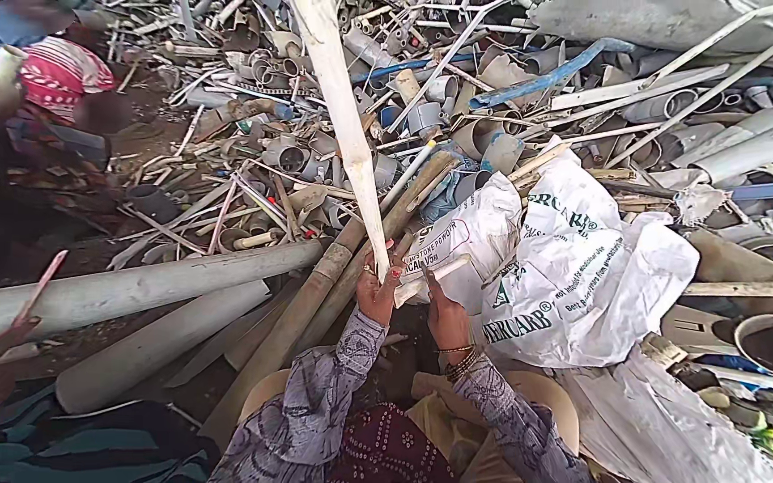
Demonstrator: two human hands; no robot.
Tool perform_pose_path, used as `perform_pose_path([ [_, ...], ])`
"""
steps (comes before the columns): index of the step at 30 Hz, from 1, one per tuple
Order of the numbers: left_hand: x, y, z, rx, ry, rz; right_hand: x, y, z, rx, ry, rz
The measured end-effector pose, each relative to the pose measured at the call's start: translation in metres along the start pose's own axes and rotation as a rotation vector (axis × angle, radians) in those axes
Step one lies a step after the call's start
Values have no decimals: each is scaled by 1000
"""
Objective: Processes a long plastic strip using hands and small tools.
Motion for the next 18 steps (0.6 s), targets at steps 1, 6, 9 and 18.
perform_pose_path([
  [1,1,0,2,7,-6,-5,-8,0,-6,102,-112,18],
  [6,-2,-1,-1,17,0,-3,23,2,11,-42,103,-11],
  [9,-3,0,1,7,-11,9,-5,-2,-3,93,-143,-12],
  [18,-6,0,4,10,-127,-154,10,-3,6,-44,139,-42],
])
Point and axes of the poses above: each hand's wrist, its own z-axis towards the middle knuckle, its own y-axis out of the palm, x = y × z, the point moved 8 cm from there along z, towards the middle knuckle, and after that the axes turned 7 degrees about -y, right-handed, at the moved point
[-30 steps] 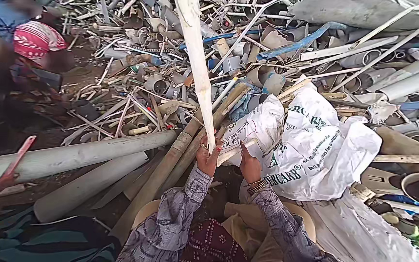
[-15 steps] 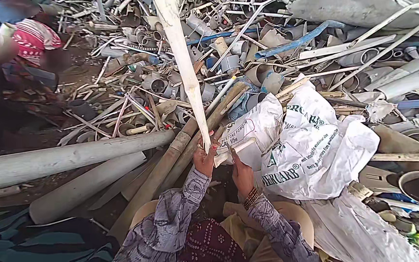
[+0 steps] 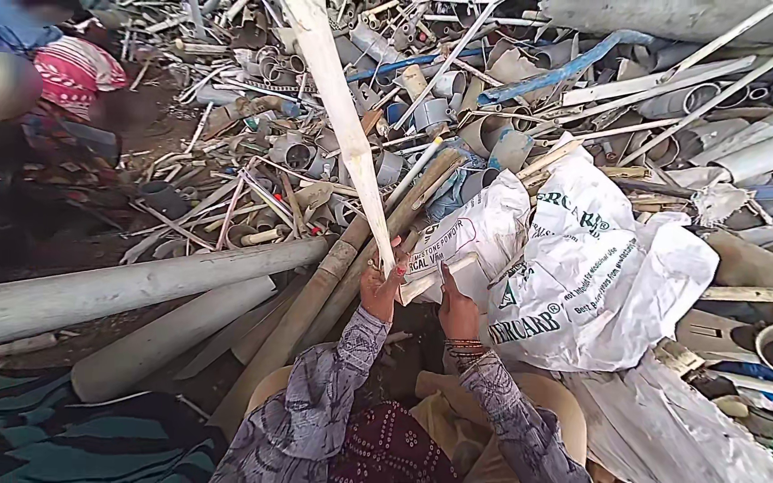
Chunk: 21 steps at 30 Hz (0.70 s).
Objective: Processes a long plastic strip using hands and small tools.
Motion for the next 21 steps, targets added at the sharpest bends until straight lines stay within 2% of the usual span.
perform_pose_path([
  [1,-1,-2,3,31,-49,-39,-20,-1,-18,149,-173,46],
  [3,-3,-6,7,70,-110,-79,-44,-2,-46,248,-358,110],
  [4,-5,-7,7,70,-121,-87,-41,-3,-48,221,-357,112],
  [7,-8,-5,5,-10,-94,-83,-3,-2,-24,57,-127,89],
  [8,-8,-4,3,-35,-87,-84,-1,-4,-21,42,-104,77],
  [11,-7,-2,4,-91,-2,-7,-45,-8,-45,183,-377,69],
  [12,-6,-1,3,-124,47,49,-54,-8,-51,150,-413,68],
  [15,-4,7,-2,-240,180,149,-34,-7,-32,-12,-251,33],
  [17,-1,10,-3,-237,195,137,-31,-10,-29,-58,-188,6],
  [20,-3,4,-4,-149,166,132,-56,-10,-55,69,-368,64],
  [21,-3,4,-5,-143,167,146,-53,-10,-54,75,-367,65],
])
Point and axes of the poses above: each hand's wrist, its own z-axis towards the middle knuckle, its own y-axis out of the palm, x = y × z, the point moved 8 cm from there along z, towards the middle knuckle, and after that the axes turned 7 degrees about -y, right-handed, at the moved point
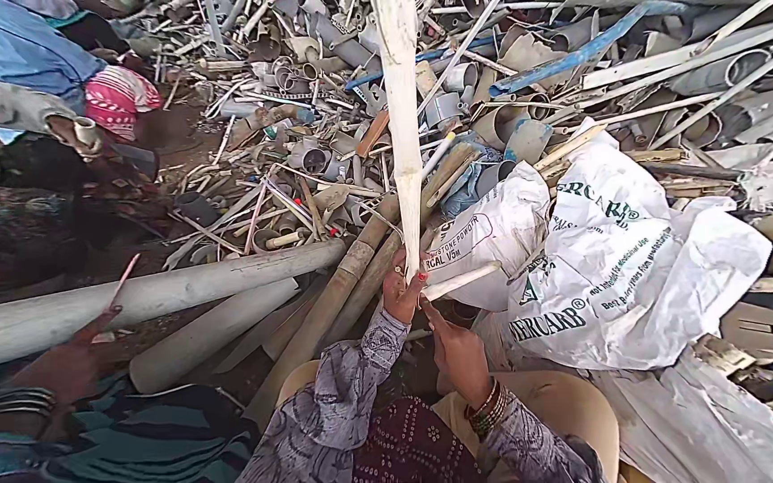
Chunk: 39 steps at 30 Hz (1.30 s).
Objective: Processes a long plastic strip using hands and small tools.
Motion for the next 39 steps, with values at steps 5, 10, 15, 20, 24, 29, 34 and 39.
perform_pose_path([
  [5,2,0,-2,-4,33,33,10,-3,4,-105,100,-22],
  [10,2,4,-6,-63,51,77,16,-6,-1,-162,122,1],
  [15,1,3,-10,-68,22,52,-3,-8,-13,-63,20,-2],
  [20,0,2,-4,-77,27,-14,3,-9,-13,-1,11,-4],
  [24,-2,3,-6,-111,47,-7,15,-10,-11,-81,73,10],
  [29,-2,2,-7,-126,47,-3,-1,-12,-18,-28,-53,-14],
  [34,0,3,-4,-124,52,2,8,-11,-15,-136,50,-1],
  [39,-3,3,-3,-156,80,53,2,-7,-15,-123,15,64],
])
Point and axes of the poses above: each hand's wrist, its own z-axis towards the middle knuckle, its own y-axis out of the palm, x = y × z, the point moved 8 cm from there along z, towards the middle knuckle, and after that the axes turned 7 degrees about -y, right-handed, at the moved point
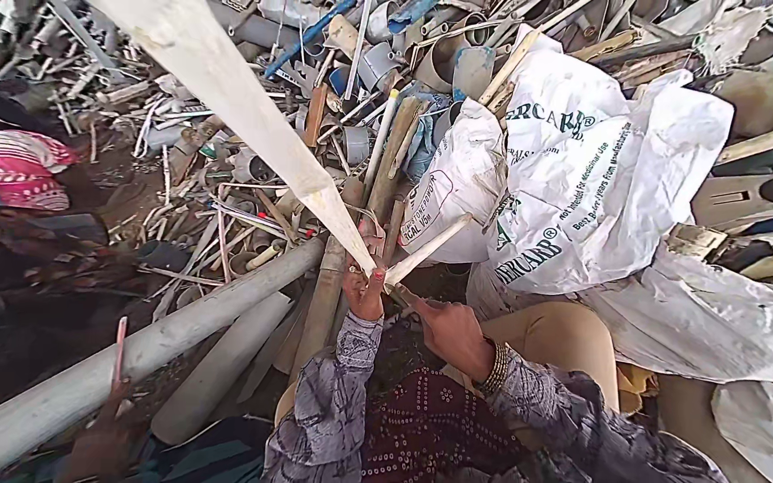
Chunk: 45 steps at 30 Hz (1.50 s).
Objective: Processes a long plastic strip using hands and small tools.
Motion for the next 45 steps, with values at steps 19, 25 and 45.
perform_pose_path([
  [19,6,3,8,-24,37,-127,21,-3,16,28,161,240],
  [25,4,3,5,7,3,-100,12,-11,23,216,78,-108],
  [45,5,8,-4,8,-18,-44,5,-25,32,-70,15,-255],
])
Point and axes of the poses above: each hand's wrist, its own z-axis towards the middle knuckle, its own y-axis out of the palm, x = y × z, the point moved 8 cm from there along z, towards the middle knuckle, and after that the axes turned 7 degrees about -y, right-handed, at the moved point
